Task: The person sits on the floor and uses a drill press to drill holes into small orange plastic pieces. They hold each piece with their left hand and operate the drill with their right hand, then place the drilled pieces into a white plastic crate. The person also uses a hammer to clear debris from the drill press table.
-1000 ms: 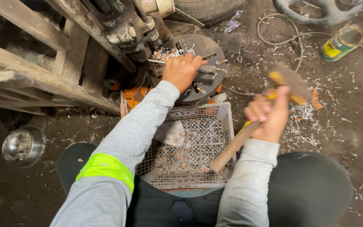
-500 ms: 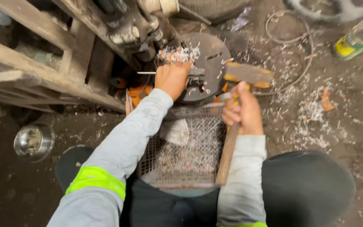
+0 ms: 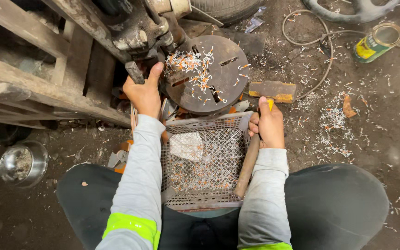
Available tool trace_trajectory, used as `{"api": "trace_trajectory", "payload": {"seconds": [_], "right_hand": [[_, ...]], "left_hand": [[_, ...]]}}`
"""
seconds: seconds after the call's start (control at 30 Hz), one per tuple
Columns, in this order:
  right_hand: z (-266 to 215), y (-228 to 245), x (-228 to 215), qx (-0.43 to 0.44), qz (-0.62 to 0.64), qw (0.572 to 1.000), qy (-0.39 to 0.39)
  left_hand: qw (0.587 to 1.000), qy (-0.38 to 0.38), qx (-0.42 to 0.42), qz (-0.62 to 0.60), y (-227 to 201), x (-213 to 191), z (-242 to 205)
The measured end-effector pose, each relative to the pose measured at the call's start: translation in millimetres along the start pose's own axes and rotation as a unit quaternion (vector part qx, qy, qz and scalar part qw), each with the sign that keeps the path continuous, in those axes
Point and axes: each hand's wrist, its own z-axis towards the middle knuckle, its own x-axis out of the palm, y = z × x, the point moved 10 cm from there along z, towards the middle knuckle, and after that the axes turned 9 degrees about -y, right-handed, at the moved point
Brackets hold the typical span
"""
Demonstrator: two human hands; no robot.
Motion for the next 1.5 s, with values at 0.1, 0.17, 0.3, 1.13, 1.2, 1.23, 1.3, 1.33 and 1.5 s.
{"api": "trace_trajectory", "payload": {"seconds": [0.1,0.17,0.3,1.13,1.2,1.23,1.3,1.33,1.5], "right_hand": [[-3,-1,3,0.005,0.0,1.0,0.006],[-4,0,5,0.005,-0.009,1.0,0.006],[-10,0,10,0.012,0.008,1.0,0.02],[-2,21,-20,-0.029,0.075,0.996,-0.029],[-1,20,-19,-0.029,0.072,0.997,-0.024],[-1,19,-18,-0.028,0.071,0.997,-0.022],[-2,18,-16,-0.024,0.068,0.997,-0.019],[-2,19,-16,-0.024,0.068,0.997,-0.02],[-4,20,-15,-0.026,0.065,0.997,-0.02]], "left_hand": [[0.995,0.055,-0.082,-0.018,19,-3,3],[0.99,0.107,-0.063,-0.06,9,3,11],[0.975,0.189,-0.106,0.038,-2,8,22],[0.748,0.34,0.466,0.329,-65,164,-112],[0.74,0.34,0.47,0.34,-62,164,-111],[0.736,0.342,0.468,0.349,-61,163,-111],[0.736,0.334,0.471,0.353,-62,161,-111],[0.739,0.325,0.477,0.348,-65,160,-112],[0.741,0.315,0.486,0.339,-69,158,-114]]}}
